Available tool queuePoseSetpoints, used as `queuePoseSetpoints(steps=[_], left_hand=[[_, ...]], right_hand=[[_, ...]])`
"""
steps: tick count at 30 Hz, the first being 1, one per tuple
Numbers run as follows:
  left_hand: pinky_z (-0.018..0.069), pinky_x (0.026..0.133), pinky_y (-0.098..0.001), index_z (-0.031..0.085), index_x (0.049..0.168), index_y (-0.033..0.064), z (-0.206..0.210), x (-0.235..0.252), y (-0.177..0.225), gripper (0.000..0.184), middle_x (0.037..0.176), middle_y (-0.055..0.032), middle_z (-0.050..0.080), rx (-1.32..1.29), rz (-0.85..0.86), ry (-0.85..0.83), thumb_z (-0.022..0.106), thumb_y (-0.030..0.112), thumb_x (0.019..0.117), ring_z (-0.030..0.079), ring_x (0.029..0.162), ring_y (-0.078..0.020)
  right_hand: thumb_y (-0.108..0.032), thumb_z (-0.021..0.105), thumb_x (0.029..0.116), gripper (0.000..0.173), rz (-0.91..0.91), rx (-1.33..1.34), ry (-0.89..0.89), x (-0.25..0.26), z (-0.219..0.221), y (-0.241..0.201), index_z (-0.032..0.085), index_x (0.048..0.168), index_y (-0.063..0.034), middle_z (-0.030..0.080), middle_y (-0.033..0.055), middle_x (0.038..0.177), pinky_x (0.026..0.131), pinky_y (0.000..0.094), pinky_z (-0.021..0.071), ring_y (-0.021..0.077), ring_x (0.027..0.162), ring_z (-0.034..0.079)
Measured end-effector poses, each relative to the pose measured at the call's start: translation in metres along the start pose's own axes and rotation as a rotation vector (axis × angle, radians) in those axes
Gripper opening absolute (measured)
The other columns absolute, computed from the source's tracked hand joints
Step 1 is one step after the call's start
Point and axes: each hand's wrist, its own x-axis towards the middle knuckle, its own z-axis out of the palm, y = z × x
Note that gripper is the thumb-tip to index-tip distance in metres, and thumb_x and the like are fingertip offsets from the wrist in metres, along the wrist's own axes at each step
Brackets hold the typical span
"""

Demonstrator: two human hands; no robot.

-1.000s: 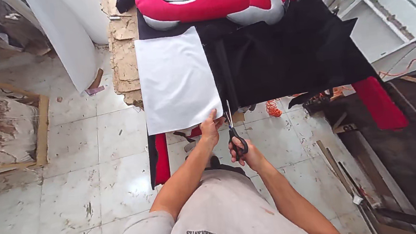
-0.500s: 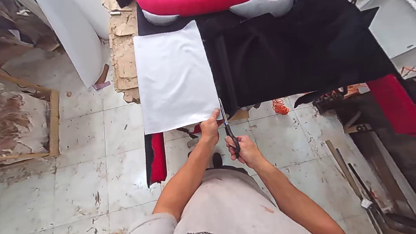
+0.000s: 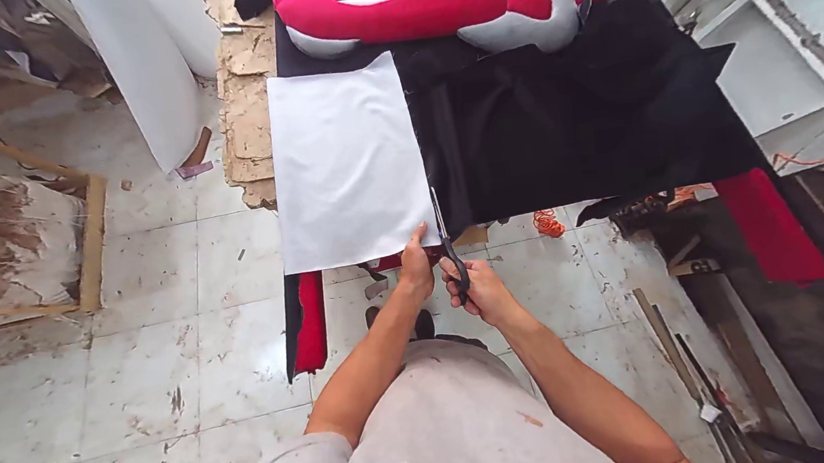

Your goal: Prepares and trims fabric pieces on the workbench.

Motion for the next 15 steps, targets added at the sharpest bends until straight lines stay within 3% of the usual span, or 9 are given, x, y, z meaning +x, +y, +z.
queuePoseSetpoints(steps=[2,5,7,10,15], left_hand=[[0.0602,0.071,-0.0354,0.059,0.115,-0.0040,0.003,-0.003,0.005,0.067,0.086,-0.0157,0.073,-0.013,-0.078,-0.146,0.021,0.051,0.1115,0.071,0.073,-0.0221],[0.0618,0.078,-0.0379,0.064,0.115,-0.0050,0.006,-0.005,0.013,0.085,0.096,-0.0168,0.076,-0.131,-0.193,-0.329,0.008,0.059,0.1083,0.075,0.081,-0.0240],[0.0611,0.085,-0.0364,0.063,0.122,-0.0054,0.008,-0.001,0.015,0.080,0.106,-0.0161,0.076,-0.204,-0.212,-0.370,0.009,0.053,0.1104,0.075,0.092,-0.0231],[0.0568,0.095,-0.0327,0.051,0.139,-0.0059,0.009,0.006,0.011,0.061,0.127,-0.0169,0.069,-0.258,-0.172,-0.324,0.017,0.038,0.1143,0.071,0.110,-0.0205],[0.0499,0.105,-0.0321,0.045,0.148,-0.0035,-0.002,0.013,0.005,0.062,0.144,-0.0163,0.059,-0.162,-0.126,-0.415,0.012,0.036,0.1142,0.062,0.127,-0.0190]], right_hand=[[-0.032,0.054,0.1074,0.035,-0.003,0.008,0.002,0.000,0.002,-0.003,0.062,0.088,-0.0046,0.058,0.0005,0.058,0.032,0.0194,0.0381,0.0064,0.040,0.053],[-0.031,0.054,0.1077,0.034,-0.002,0.023,0.005,0.000,0.004,-0.004,0.062,0.088,-0.0041,0.059,0.0010,0.059,0.032,0.0198,0.0390,0.0067,0.041,0.054],[-0.030,0.053,0.1079,0.033,0.002,0.029,0.008,-0.001,0.006,-0.005,0.062,0.089,-0.0043,0.059,0.0009,0.059,0.032,0.0198,0.0387,0.0066,0.041,0.054],[-0.030,0.053,0.1081,0.034,-0.002,0.037,0.021,0.002,0.007,-0.010,0.062,0.088,-0.0046,0.059,0.0006,0.059,0.032,0.0193,0.0384,0.0062,0.041,0.054],[-0.033,0.052,0.1083,0.036,0.003,0.033,0.040,0.017,0.012,-0.025,0.061,0.087,-0.0056,0.059,0.0006,0.058,0.031,0.0193,0.0367,0.0061,0.040,0.053]])
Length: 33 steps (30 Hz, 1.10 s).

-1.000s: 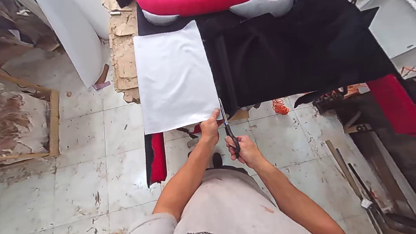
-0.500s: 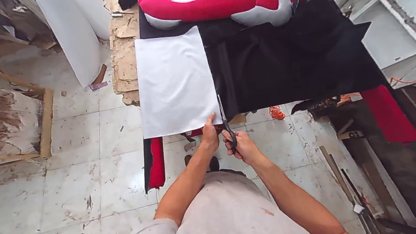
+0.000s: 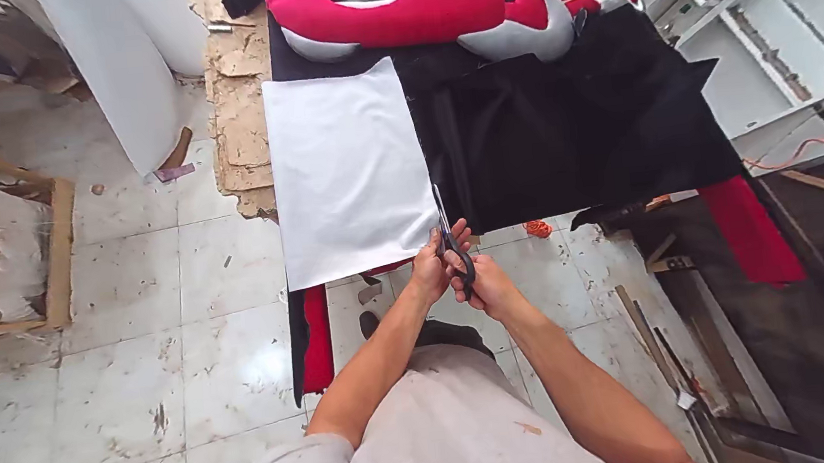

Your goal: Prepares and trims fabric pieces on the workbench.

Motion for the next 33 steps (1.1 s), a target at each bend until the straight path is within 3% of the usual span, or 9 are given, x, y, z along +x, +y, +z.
queuePoseSetpoints(steps=[12,16,21,23,25,26,30,32,33], left_hand=[[0.0495,0.106,-0.0309,0.046,0.146,-0.0028,-0.004,0.006,0.012,0.056,0.141,-0.0151,0.062,0.034,0.093,0.059,0.014,0.030,0.1145,0.061,0.128,-0.0176],[0.0520,0.103,-0.0318,0.048,0.146,-0.0012,-0.004,-0.007,0.007,0.060,0.141,-0.0140,0.063,0.095,-0.011,-0.039,0.010,0.033,0.1135,0.063,0.126,-0.0178],[0.0532,0.102,-0.0329,0.046,0.144,-0.0028,-0.009,-0.013,0.000,0.056,0.139,-0.0155,0.063,0.127,-0.041,-0.004,0.014,0.032,0.1142,0.065,0.124,-0.0192],[0.0564,0.090,-0.0281,0.051,0.140,-0.0001,-0.013,-0.014,0.001,0.053,0.127,-0.0115,0.069,0.143,-0.046,-0.009,0.017,0.031,0.1141,0.069,0.106,-0.0138],[0.0550,0.060,-0.0201,0.059,0.120,0.0067,-0.010,-0.016,0.001,0.047,0.087,-0.0022,0.070,0.106,-0.053,0.050,0.020,0.032,0.1141,0.064,0.066,-0.0061],[0.0533,0.054,-0.0188,0.059,0.116,0.0077,-0.009,-0.016,0.003,0.045,0.081,-0.0011,0.068,0.082,-0.056,0.061,0.021,0.032,0.1142,0.062,0.060,-0.0051],[0.0535,0.061,-0.0183,0.058,0.125,0.0037,-0.014,-0.016,0.003,0.046,0.110,-0.0069,0.073,0.061,-0.059,0.058,0.021,0.029,0.1144,0.065,0.070,-0.0049],[0.0514,0.055,-0.0173,0.059,0.125,0.0033,-0.013,-0.017,0.004,0.047,0.109,-0.0074,0.073,0.041,-0.074,0.063,0.021,0.030,0.1145,0.063,0.064,-0.0041],[0.0514,0.053,-0.0178,0.059,0.124,0.0040,-0.011,-0.017,0.005,0.048,0.099,-0.0061,0.073,0.034,-0.082,0.067,0.021,0.031,0.1144,0.062,0.060,-0.0047]], right_hand=[[-0.033,0.046,0.1103,0.040,-0.004,-0.034,-0.021,0.041,0.006,-0.026,0.062,0.087,-0.0049,0.060,0.0014,0.058,0.033,0.0208,0.0385,0.0080,0.041,0.054],[-0.037,0.038,0.1112,0.044,-0.016,0.033,-0.117,0.017,-0.001,-0.012,0.061,0.089,-0.0057,0.062,0.0028,0.061,0.036,0.0243,0.0462,0.0110,0.046,0.060],[-0.038,0.037,0.1117,0.045,0.073,0.048,-0.117,0.007,-0.009,-0.007,0.060,0.091,-0.0057,0.061,0.0023,0.061,0.036,0.0243,0.0464,0.0110,0.046,0.060],[-0.039,0.038,0.1114,0.045,0.050,0.032,-0.096,0.016,-0.006,-0.015,0.060,0.089,-0.0065,0.059,0.0016,0.060,0.036,0.0250,0.0464,0.0110,0.045,0.058],[-0.040,0.039,0.1111,0.045,0.031,0.003,-0.083,0.024,-0.004,-0.022,0.060,0.087,-0.0077,0.058,0.0013,0.059,0.036,0.0249,0.0447,0.0110,0.045,0.057],[-0.040,0.040,0.1109,0.045,0.025,-0.009,-0.073,0.027,-0.003,-0.024,0.060,0.087,-0.0079,0.058,0.0013,0.059,0.036,0.0244,0.0438,0.0107,0.044,0.056],[-0.035,0.048,0.1097,0.040,0.009,-0.043,-0.029,0.030,0.000,-0.022,0.061,0.085,-0.0060,0.056,0.0010,0.057,0.033,0.0220,0.0379,0.0085,0.039,0.050],[-0.034,0.048,0.1097,0.040,0.000,-0.033,-0.043,0.030,0.000,-0.022,0.062,0.085,-0.0054,0.057,0.0016,0.057,0.033,0.0224,0.0396,0.0090,0.040,0.052],[-0.037,0.045,0.1103,0.043,-0.004,-0.016,-0.073,0.029,-0.001,-0.023,0.062,0.085,-0.0058,0.058,0.0019,0.058,0.034,0.0237,0.0431,0.0102,0.043,0.055]])
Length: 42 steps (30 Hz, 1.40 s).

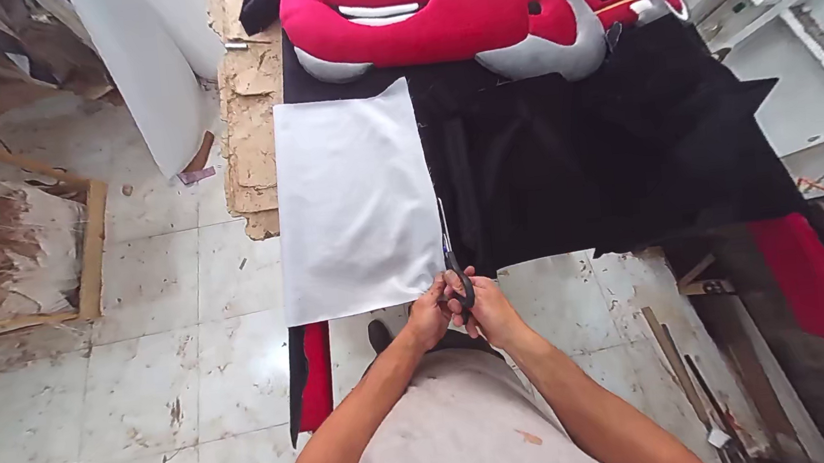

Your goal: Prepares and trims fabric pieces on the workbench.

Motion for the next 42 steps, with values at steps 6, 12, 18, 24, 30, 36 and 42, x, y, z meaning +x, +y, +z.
queuePoseSetpoints(steps=[6,12,18,24,30,36,42], left_hand=[[0.0563,0.093,-0.0312,0.051,0.144,0.0009,-0.008,0.004,-0.001,0.055,0.129,-0.0145,0.068,0.065,0.007,-0.053,0.019,0.034,0.1142,0.068,0.111,-0.0177],[0.0542,0.057,-0.0187,0.059,0.111,0.0069,0.003,-0.002,0.001,0.039,0.077,-0.0009,0.068,-0.031,0.021,0.038,0.026,0.027,0.1142,0.062,0.059,-0.0051],[0.0578,0.069,-0.0243,0.058,0.114,0.0086,-0.002,-0.001,-0.006,0.034,0.083,-0.0011,0.067,-0.045,0.073,0.007,0.026,0.022,0.1137,0.066,0.070,-0.0096],[0.0595,0.092,-0.0361,0.057,0.107,0.0066,-0.002,-0.003,-0.007,0.033,0.093,-0.0068,0.072,-0.078,0.093,0.050,0.028,0.021,0.1140,0.073,0.091,-0.0190],[0.0557,0.102,-0.0392,0.049,0.135,-0.0025,-0.003,-0.002,-0.011,0.039,0.120,-0.0171,0.072,-0.065,0.075,0.050,0.027,0.023,0.1144,0.071,0.113,-0.0261],[0.0520,0.107,-0.0377,0.045,0.142,-0.0065,-0.008,-0.004,-0.015,0.047,0.137,-0.0204,0.065,-0.038,0.078,0.000,0.023,0.024,0.1145,0.065,0.125,-0.0268],[0.0510,0.109,-0.0374,0.046,0.141,-0.0073,-0.009,-0.002,-0.013,0.047,0.138,-0.0206,0.063,-0.051,0.110,-0.001,0.023,0.024,0.1144,0.064,0.127,-0.0267]], right_hand=[[-0.046,0.033,0.1106,0.052,0.023,0.099,-0.145,-0.019,-0.003,-0.001,0.059,0.088,-0.0078,0.060,0.0022,0.062,0.039,0.0262,0.0508,0.0121,0.049,0.062],[-0.039,0.046,0.1097,0.043,-0.012,0.044,0.025,-0.010,0.004,-0.009,0.060,0.085,-0.0074,0.056,0.0001,0.057,0.032,0.0212,0.0387,0.0074,0.039,0.051],[-0.042,0.047,0.1089,0.045,-0.030,0.066,-0.007,0.000,0.003,-0.023,0.061,0.084,-0.0067,0.055,-0.0008,0.055,0.033,0.0205,0.0390,0.0059,0.039,0.050],[-0.037,0.052,0.1081,0.041,-0.044,0.048,0.015,0.023,0.002,-0.035,0.061,0.083,-0.0055,0.054,-0.0017,0.055,0.036,0.0195,0.0409,0.0051,0.041,0.050],[-0.043,0.050,0.1077,0.044,-0.038,0.032,-0.025,0.042,0.001,-0.053,0.059,0.085,-0.0072,0.053,-0.0022,0.058,0.037,0.0199,0.0431,0.0055,0.042,0.051],[-0.046,0.048,0.1076,0.045,-0.058,-0.036,-0.030,0.065,-0.004,-0.077,0.060,0.086,-0.0085,0.054,-0.0026,0.058,0.034,0.0183,0.0368,0.0046,0.041,0.049],[-0.050,0.047,0.1065,0.047,-0.053,-0.056,-0.060,0.093,-0.002,-0.100,0.059,0.087,-0.0089,0.054,-0.0027,0.059,0.035,0.0169,0.0371,0.0036,0.042,0.050]])
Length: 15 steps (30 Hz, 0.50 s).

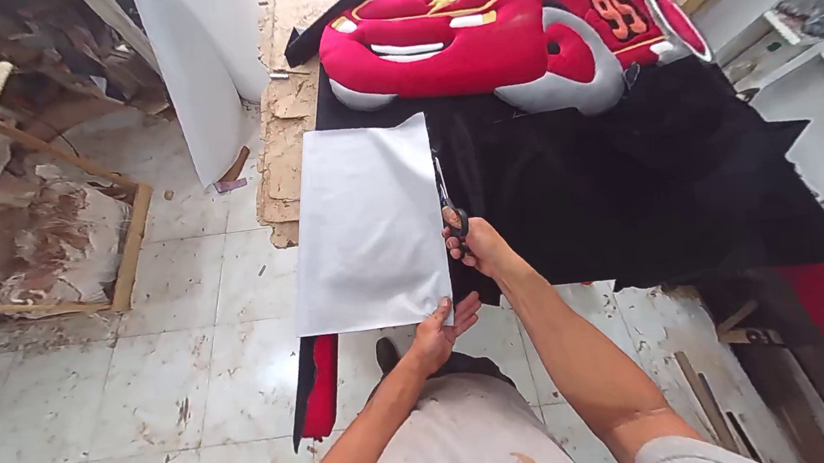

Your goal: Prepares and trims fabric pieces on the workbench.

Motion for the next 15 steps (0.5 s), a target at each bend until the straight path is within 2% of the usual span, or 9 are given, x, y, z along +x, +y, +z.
queuePoseSetpoints(steps=[5,10,15], left_hand=[[0.0489,0.111,-0.0364,0.044,0.144,-0.0084,-0.002,0.000,-0.003,0.050,0.142,-0.0203,0.061,0.046,0.003,0.001,0.021,0.025,0.1143,0.062,0.129,-0.0250],[0.0496,0.110,-0.0370,0.044,0.143,-0.0084,-0.005,0.000,-0.011,0.048,0.141,-0.0208,0.062,0.040,-0.001,0.021,0.022,0.023,0.1143,0.063,0.129,-0.0260],[0.0496,0.111,-0.0374,0.045,0.142,-0.0081,-0.006,0.001,-0.014,0.047,0.140,-0.0211,0.062,0.008,0.013,0.040,0.024,0.023,0.1142,0.063,0.129,-0.0270]], right_hand=[[-0.044,0.050,0.1070,0.042,-0.069,-0.030,0.009,0.024,-0.001,-0.021,0.061,0.087,-0.0091,0.055,-0.0031,0.060,0.035,0.0160,0.0344,0.0024,0.042,0.048],[-0.054,0.048,0.1047,0.048,-0.075,0.000,-0.027,0.055,-0.006,-0.047,0.059,0.089,-0.0099,0.056,-0.0013,0.063,0.035,0.0156,0.0355,0.0033,0.043,0.049],[-0.052,0.054,0.1029,0.042,-0.135,-0.009,0.022,0.079,-0.004,-0.070,0.061,0.091,-0.0117,0.055,-0.0035,0.065,0.035,0.0154,0.0343,0.0017,0.042,0.045]])
